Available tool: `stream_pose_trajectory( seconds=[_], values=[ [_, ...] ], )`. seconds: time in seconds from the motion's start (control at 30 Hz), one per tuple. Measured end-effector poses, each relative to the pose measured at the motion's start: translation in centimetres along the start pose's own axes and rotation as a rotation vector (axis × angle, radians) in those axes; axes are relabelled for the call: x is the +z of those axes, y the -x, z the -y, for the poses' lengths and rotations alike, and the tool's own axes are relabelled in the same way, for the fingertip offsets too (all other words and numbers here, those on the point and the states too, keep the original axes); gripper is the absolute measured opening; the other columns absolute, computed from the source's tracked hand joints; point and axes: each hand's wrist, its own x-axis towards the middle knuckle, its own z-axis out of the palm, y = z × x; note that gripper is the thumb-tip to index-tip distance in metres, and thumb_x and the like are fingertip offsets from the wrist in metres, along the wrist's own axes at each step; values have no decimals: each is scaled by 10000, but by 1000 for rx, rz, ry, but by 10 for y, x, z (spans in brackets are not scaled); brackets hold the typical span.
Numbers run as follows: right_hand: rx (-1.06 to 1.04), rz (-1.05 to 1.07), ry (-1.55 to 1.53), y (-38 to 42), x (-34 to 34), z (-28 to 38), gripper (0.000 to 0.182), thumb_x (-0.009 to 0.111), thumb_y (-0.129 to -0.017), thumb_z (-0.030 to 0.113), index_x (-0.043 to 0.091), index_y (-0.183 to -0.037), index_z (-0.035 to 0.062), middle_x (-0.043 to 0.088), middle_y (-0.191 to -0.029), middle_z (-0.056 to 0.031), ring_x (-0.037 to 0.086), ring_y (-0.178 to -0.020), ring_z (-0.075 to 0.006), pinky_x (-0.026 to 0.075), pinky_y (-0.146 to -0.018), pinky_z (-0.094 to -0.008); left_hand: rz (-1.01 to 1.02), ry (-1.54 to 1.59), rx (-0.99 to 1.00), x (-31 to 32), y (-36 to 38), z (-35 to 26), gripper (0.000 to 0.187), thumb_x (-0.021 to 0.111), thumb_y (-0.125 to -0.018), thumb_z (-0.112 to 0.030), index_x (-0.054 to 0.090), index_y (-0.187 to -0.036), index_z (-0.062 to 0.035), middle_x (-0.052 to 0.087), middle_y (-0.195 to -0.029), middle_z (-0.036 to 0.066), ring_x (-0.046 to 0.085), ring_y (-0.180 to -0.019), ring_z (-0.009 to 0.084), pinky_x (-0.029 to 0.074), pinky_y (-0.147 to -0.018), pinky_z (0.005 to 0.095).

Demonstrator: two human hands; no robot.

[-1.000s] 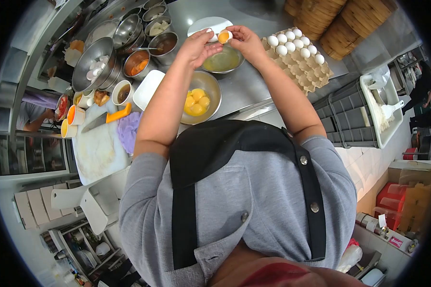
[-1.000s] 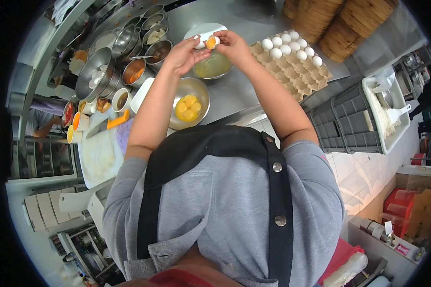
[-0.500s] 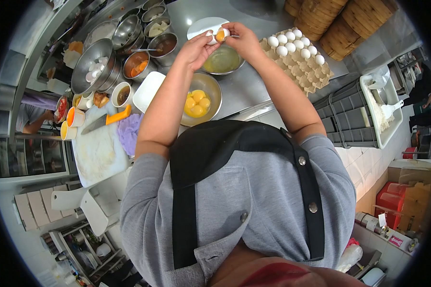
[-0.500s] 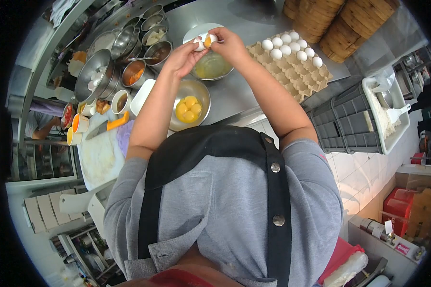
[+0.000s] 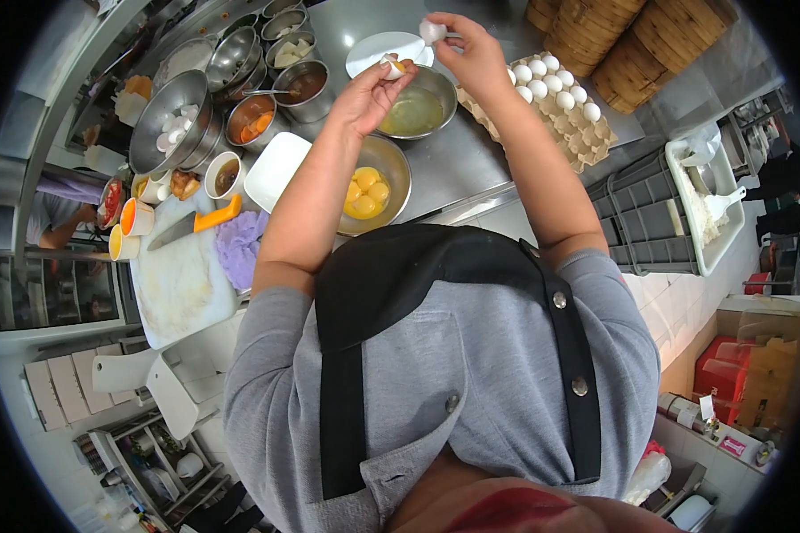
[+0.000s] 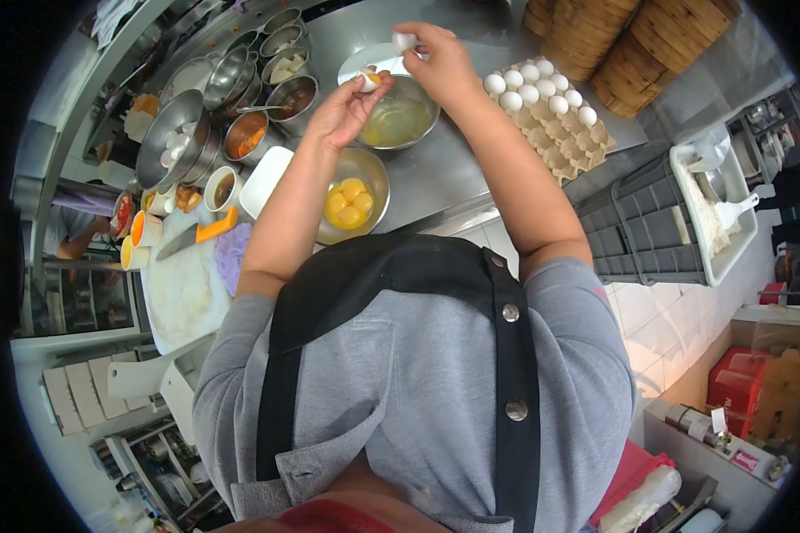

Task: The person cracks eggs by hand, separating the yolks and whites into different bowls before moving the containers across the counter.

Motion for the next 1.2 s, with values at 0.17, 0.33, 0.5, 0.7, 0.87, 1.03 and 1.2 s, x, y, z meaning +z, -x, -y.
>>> stream_pose_trajectory(
  seconds=[0.17,0.33,0.5,0.7,0.87,1.03,1.2],
  values=[
    [190,32,-276,12,8,-18,334,607,-745,39,574,-1076,8,626,-952,-85,581,-855,-142,476,-769,-266,15,-132,40,2,2,-1,317,506,-871,-48,429,-1130,119,513,-1109,223,504,-1100,307,422,-987,343],
    [243,111,-220,25,19,-21,359,623,-739,47,557,-1088,-10,622,-954,-72,581,-843,-130,477,-765,-253,-60,-251,71,8,2,3,348,523,-864,-42,429,-1167,103,529,-1112,180,538,-1042,246,446,-940,298],
    [288,118,-285,33,26,-27,346,622,-749,39,551,-1082,-23,619,-957,-76,585,-851,-130,479,-763,-251,-65,-447,73,10,4,6,411,577,-838,-44,440,-1211,61,548,-1110,117,551,-1000,179,461,-887,262],
    [315,169,-318,45,34,-30,340,606,-760,21,541,-1089,-34,616,-966,-79,586,-863,-130,471,-772,-245,-141,-737,-51,14,9,2,374,583,-852,-107,479,-1172,59,568,-1077,92,552,-979,148,447,-895,253],
    [444,220,-540,56,40,-47,356,575,-798,7,501,-1145,-24,577,-1063,-81,558,-971,-149,453,-855,-256,-147,-777,-185,9,10,-6,320,576,-861,-125,520,-1122,50,572,-1068,95,557,-977,146,457,-879,242],
    [690,156,-999,65,40,-46,360,533,-837,14,441,-1180,-38,536,-1111,-123,558,-1010,-199,469,-899,-291,-155,-624,-268,-7,9,-14,311,554,-873,-122,503,-1086,98,561,-1054,157,571,-978,202,483,-871,252],
    [749,164,-1165,53,30,-54,338,522,-839,-11,433,-1160,-64,528,-1111,-148,565,-996,-231,492,-872,-300,-128,-407,-255,-22,6,-8,300,529,-879,-94,465,-1073,126,541,-1023,180,586,-941,248,504,-864,268]
  ],
)
